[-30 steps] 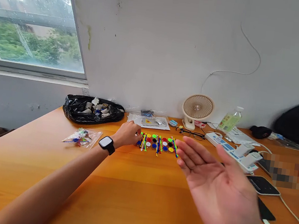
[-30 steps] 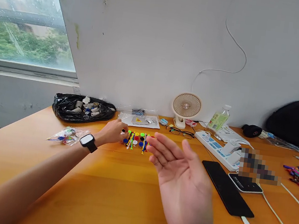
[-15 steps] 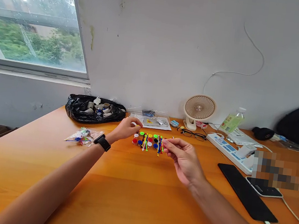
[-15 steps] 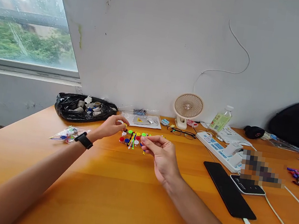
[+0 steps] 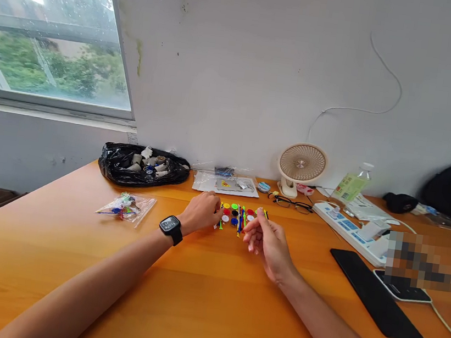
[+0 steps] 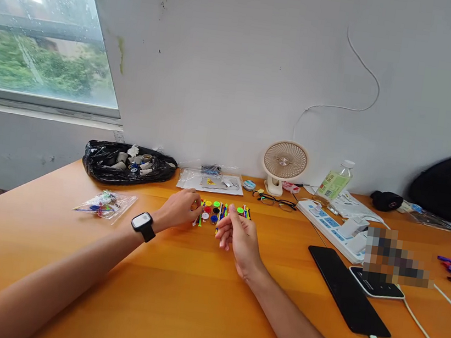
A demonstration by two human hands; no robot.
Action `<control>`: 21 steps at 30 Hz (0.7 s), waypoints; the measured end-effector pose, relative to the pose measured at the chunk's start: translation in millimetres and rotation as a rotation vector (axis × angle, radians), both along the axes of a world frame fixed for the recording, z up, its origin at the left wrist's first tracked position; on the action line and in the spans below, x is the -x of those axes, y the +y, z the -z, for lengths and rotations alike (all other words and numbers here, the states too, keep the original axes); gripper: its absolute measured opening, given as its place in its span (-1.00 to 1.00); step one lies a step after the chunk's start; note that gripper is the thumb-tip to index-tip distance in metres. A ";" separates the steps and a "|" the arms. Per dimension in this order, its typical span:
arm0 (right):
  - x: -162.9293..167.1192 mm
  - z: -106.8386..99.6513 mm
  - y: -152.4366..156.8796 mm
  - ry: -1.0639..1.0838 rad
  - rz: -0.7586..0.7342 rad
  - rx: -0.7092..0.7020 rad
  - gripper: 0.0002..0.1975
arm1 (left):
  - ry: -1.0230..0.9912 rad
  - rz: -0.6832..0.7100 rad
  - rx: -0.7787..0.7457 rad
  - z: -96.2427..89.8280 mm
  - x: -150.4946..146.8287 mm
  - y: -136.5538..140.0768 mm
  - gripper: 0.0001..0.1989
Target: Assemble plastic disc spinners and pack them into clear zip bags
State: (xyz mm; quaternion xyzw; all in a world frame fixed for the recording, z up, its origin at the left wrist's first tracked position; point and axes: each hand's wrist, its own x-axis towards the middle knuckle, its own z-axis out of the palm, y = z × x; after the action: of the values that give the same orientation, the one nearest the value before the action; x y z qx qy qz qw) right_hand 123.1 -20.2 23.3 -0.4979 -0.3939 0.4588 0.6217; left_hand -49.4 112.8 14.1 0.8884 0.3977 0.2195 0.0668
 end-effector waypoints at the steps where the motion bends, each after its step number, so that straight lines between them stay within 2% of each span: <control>1: 0.3 0.0 -0.4 -0.010 -0.009 0.000 -0.33 | 0.024 -0.023 -0.006 0.0 -3.1 0.6 -0.80; 8: 0.9 1.9 -2.3 -0.039 -0.043 -0.003 -0.33 | 0.139 -0.120 -0.031 -3.9 -15.5 7.2 -0.76; 21: 0.1 2.2 -3.2 -0.056 -0.066 -0.004 -0.33 | 0.173 -0.178 0.087 -2.9 -18.5 17.4 -0.72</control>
State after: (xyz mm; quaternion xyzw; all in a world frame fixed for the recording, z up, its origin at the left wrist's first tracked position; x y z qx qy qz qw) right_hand 123.0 -23.4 21.0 -0.4959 -0.4282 0.4644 0.5958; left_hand -30.9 130.2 17.0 0.8613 0.4886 0.1295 0.0511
